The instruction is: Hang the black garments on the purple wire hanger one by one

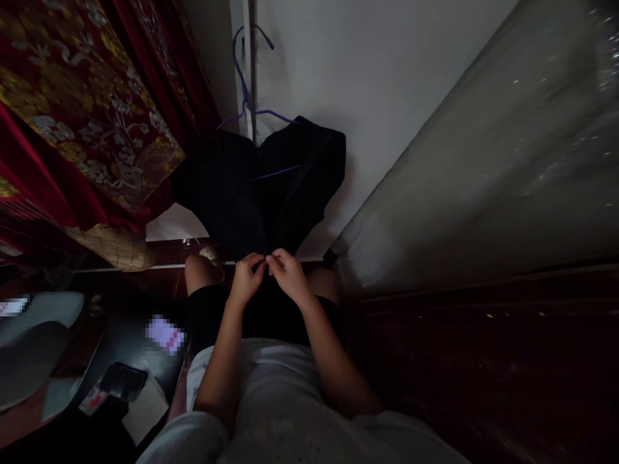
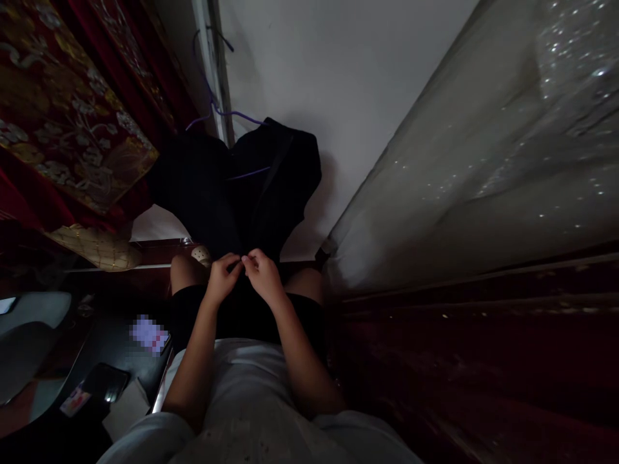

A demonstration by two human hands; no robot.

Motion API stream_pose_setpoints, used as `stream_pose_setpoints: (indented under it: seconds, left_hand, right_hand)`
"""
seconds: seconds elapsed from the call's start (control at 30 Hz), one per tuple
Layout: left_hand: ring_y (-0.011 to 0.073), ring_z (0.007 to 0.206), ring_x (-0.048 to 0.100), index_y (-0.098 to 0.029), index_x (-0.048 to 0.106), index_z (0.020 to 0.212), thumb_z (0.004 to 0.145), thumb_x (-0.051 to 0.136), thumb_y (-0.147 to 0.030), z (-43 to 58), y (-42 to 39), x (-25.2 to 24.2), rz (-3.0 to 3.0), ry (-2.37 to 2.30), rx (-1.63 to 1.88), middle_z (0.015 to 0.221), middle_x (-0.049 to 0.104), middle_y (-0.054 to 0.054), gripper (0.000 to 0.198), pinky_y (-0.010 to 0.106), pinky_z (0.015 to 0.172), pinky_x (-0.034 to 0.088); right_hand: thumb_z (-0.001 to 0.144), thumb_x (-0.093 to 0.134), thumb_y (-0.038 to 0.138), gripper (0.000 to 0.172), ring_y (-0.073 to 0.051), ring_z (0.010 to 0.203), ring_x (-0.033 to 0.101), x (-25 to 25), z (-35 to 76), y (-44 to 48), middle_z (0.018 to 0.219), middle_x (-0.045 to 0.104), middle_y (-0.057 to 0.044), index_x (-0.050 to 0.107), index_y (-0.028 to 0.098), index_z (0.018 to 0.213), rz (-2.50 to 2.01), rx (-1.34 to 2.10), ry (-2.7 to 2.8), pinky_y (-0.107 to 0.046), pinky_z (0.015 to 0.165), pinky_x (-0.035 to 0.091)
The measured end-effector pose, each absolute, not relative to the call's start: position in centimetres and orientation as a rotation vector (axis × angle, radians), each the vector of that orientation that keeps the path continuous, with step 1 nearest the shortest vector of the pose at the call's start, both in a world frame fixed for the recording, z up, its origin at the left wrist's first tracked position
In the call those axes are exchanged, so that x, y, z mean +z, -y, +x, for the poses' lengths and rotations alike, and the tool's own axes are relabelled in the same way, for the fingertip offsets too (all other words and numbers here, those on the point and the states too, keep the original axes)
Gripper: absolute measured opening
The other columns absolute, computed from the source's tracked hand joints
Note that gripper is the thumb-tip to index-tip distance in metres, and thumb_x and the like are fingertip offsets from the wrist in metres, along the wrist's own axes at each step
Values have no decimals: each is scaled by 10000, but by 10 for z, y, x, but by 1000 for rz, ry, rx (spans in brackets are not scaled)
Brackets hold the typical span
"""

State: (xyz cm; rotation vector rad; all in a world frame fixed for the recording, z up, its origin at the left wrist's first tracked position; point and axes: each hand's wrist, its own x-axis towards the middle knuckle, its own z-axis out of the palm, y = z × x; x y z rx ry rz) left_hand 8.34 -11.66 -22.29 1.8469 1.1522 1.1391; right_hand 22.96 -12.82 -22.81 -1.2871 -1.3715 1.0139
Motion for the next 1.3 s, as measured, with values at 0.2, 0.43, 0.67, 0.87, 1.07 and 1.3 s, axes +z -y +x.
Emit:
stream_pose_setpoints:
  seconds: [0.2,0.43,0.67,0.87,1.07,1.3]
  left_hand:
    - [183,810,642,-153,710,872,905,607,-118,82,120,-232,1773,-1307,1162,849,692,56,115,259,754,461]
    - [165,698,596,-169,636,897,903,603,-110,94,127,-236,1668,-1388,1190,762,646,17,68,247,675,422]
    - [178,680,578,-183,565,849,903,605,-103,114,122,-238,1726,-1463,1099,736,599,20,105,277,652,388]
    - [188,608,565,-203,621,828,875,691,-141,107,108,-211,1884,-1310,1113,653,581,9,104,325,634,410]
    - [198,853,619,-236,539,1426,1084,502,-430,85,48,-87,2151,-994,1734,1059,666,76,396,367,856,491]
    - [237,849,598,-246,659,932,1086,504,-481,88,9,-9,2644,-967,1565,920,628,93,321,388,779,473]
  right_hand:
    - [778,662,522,334,-138,473,551,-216,224,130,539,624,-21,623,199,700,-1193,1318,1148,-266,491,397]
    - [805,686,491,329,-112,413,450,-152,223,96,505,624,-37,677,194,664,-1134,1328,1063,-261,414,275]
    - [959,631,335,253,-100,548,585,-2,219,20,689,685,-28,687,160,786,-966,1082,1173,-204,492,433]
    - [983,622,380,319,-116,502,545,-2,220,25,610,661,-24,680,190,733,-919,1022,1166,-223,469,418]
    - [960,586,269,319,-109,428,473,-21,235,29,496,560,6,625,198,652,-908,934,1242,-236,440,342]
    - [962,651,321,335,-92,463,453,-28,234,19,498,500,37,609,204,652,-882,659,1399,-257,518,370]
